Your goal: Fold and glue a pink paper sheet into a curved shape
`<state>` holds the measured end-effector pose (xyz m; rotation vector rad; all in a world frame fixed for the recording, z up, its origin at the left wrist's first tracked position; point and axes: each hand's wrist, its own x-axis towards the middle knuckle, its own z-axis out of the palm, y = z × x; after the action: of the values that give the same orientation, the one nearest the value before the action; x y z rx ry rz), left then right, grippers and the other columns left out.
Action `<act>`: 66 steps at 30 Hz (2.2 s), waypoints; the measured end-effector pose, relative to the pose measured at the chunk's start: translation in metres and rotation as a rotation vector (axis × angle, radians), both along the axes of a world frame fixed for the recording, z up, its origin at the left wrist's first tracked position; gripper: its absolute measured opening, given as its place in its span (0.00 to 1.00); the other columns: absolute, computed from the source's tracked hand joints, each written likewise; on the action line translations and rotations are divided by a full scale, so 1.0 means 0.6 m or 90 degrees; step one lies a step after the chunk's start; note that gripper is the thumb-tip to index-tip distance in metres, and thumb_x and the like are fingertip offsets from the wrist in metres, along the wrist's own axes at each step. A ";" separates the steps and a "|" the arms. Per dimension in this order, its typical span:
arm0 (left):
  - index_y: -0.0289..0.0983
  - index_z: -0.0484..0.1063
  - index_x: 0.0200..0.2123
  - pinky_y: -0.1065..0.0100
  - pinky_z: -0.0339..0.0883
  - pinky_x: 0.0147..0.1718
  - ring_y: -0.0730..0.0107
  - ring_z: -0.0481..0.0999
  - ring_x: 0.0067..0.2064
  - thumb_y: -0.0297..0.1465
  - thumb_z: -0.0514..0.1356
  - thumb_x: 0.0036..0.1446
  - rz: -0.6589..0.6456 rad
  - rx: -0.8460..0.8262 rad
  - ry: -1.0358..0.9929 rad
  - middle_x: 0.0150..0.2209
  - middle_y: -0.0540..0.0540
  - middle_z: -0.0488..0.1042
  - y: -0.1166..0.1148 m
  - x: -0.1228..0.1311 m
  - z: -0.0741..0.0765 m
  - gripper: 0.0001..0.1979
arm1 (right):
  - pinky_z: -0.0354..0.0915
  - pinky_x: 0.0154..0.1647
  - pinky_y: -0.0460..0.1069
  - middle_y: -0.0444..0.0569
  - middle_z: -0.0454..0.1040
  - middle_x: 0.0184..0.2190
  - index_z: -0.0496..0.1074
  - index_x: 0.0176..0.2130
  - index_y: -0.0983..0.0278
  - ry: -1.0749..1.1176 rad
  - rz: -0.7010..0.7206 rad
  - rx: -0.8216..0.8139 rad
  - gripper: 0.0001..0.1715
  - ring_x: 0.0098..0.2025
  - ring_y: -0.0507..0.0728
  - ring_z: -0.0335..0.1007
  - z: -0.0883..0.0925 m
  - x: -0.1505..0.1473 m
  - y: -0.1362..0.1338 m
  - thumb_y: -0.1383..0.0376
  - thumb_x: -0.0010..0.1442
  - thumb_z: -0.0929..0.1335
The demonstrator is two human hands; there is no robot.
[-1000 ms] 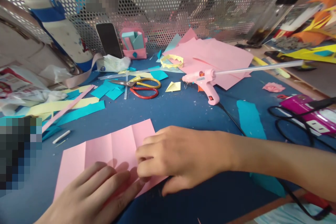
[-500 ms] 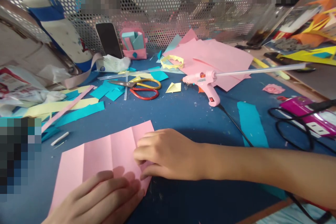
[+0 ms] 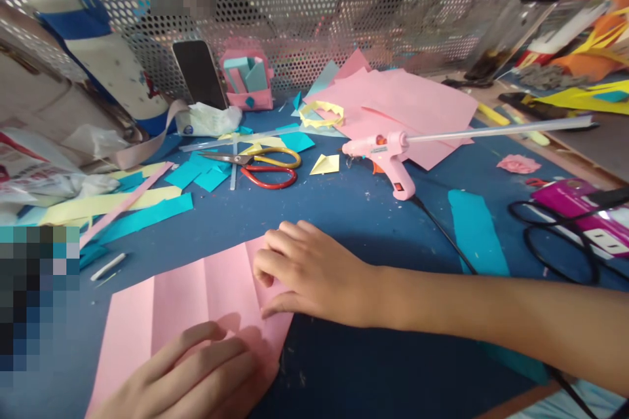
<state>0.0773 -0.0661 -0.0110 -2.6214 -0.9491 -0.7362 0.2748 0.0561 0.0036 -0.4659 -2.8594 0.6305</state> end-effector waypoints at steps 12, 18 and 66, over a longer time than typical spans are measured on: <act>0.49 0.73 0.54 0.62 0.74 0.49 0.64 0.78 0.51 0.29 0.48 0.71 -0.024 -0.020 0.138 0.53 0.51 0.77 0.004 -0.030 0.024 0.18 | 0.51 0.35 0.50 0.43 0.71 0.30 0.73 0.41 0.61 0.071 0.133 -0.003 0.14 0.33 0.53 0.62 0.048 0.033 -0.001 0.57 0.70 0.62; 0.49 0.71 0.56 0.60 0.65 0.58 0.65 0.76 0.52 0.27 0.50 0.70 0.046 0.003 0.004 0.54 0.51 0.75 -0.011 -0.022 -0.015 0.18 | 0.48 0.32 0.52 0.42 0.70 0.31 0.67 0.58 0.56 -0.094 0.137 0.082 0.21 0.32 0.54 0.60 0.042 0.088 -0.035 0.53 0.69 0.61; 0.40 0.79 0.30 0.58 0.67 0.56 0.62 0.66 0.62 0.19 0.47 0.64 -0.015 -0.333 -0.083 0.61 0.46 0.68 0.053 -0.113 0.067 0.22 | 0.62 0.37 0.47 0.46 0.78 0.33 0.76 0.33 0.65 0.019 -0.151 -0.264 0.13 0.35 0.54 0.71 0.064 0.002 0.043 0.57 0.56 0.71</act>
<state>0.0095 -0.0343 0.0293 -3.0591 -1.2980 -0.7541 0.2759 0.0817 0.0418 -0.8302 -2.5842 1.1719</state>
